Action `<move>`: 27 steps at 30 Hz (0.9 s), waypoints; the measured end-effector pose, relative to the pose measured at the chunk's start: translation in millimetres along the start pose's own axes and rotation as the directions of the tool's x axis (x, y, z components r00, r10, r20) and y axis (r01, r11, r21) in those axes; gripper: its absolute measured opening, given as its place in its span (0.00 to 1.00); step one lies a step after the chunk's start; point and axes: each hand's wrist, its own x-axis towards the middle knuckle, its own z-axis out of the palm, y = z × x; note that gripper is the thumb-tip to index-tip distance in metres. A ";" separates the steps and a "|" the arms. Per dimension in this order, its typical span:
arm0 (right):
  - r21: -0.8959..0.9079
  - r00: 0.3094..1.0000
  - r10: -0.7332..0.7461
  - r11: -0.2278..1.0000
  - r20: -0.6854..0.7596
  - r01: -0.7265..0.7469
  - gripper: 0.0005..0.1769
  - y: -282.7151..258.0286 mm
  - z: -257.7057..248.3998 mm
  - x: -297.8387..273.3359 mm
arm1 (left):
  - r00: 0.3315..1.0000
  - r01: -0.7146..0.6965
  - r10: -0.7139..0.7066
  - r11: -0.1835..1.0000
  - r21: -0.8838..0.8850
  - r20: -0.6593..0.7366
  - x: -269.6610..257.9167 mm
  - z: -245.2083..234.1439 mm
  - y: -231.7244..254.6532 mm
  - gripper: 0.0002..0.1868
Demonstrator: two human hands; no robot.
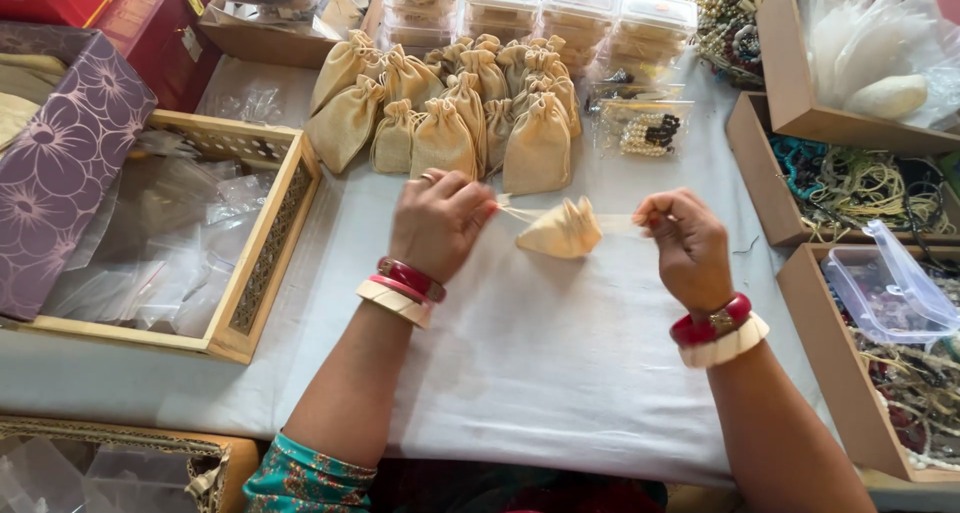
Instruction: The person places small plastic bags containing jewelry into beige drawstring pouches and ties them shut. They handle several pouches and bags of beads, arranging the filled pouches on the table. Finally, they pick up a turquoise beaded necklace and lay it on the table.
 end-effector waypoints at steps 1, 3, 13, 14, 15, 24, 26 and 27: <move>0.005 1.000 0.006 1.000 0.001 -0.006 0.06 -2.9 3.8 -3.7 | 1.000 0.001 -0.001 1.000 0.002 0.007 6.0 -6.8 17.1 0.11; 0.653 0.958 0.167 0.703 0.234 -0.282 0.06 -8.4 10.7 -8.7 | 0.996 -0.092 0.091 0.966 -0.243 -0.014 20.4 -18.9 50.7 0.47; 0.924 0.939 0.200 0.208 0.281 -0.321 0.08 -31.6 9.2 -7.3 | 0.994 0.034 0.011 0.918 -0.396 0.111 -7.5 25.6 38.8 0.20; 0.895 0.929 0.267 0.298 0.257 -0.333 0.09 -25.2 7.6 -5.3 | 0.991 0.129 -0.127 0.877 -0.462 0.034 -3.4 22.0 26.8 0.17; 0.856 0.916 0.330 0.380 0.228 -0.350 0.10 -18.8 7.3 -3.3 | 0.962 0.212 -0.269 0.822 -0.529 -0.033 -0.1 17.0 14.2 0.15; 0.602 0.823 0.415 0.562 0.388 -0.567 0.13 7.0 14.6 -1.8 | 0.861 0.404 -0.473 0.859 -0.315 -0.187 -29.1 22.6 -132.9 0.24; 0.564 0.815 0.421 0.589 0.398 -0.579 0.14 3.3 17.3 -2.0 | 0.891 0.377 -0.373 0.926 -0.037 -0.259 -11.0 2.7 -102.0 0.30; 0.519 0.811 0.420 0.624 0.408 -0.584 0.15 1.1 18.6 -1.0 | 0.917 0.333 -0.253 0.912 0.241 -0.310 -1.3 -7.4 -86.8 0.35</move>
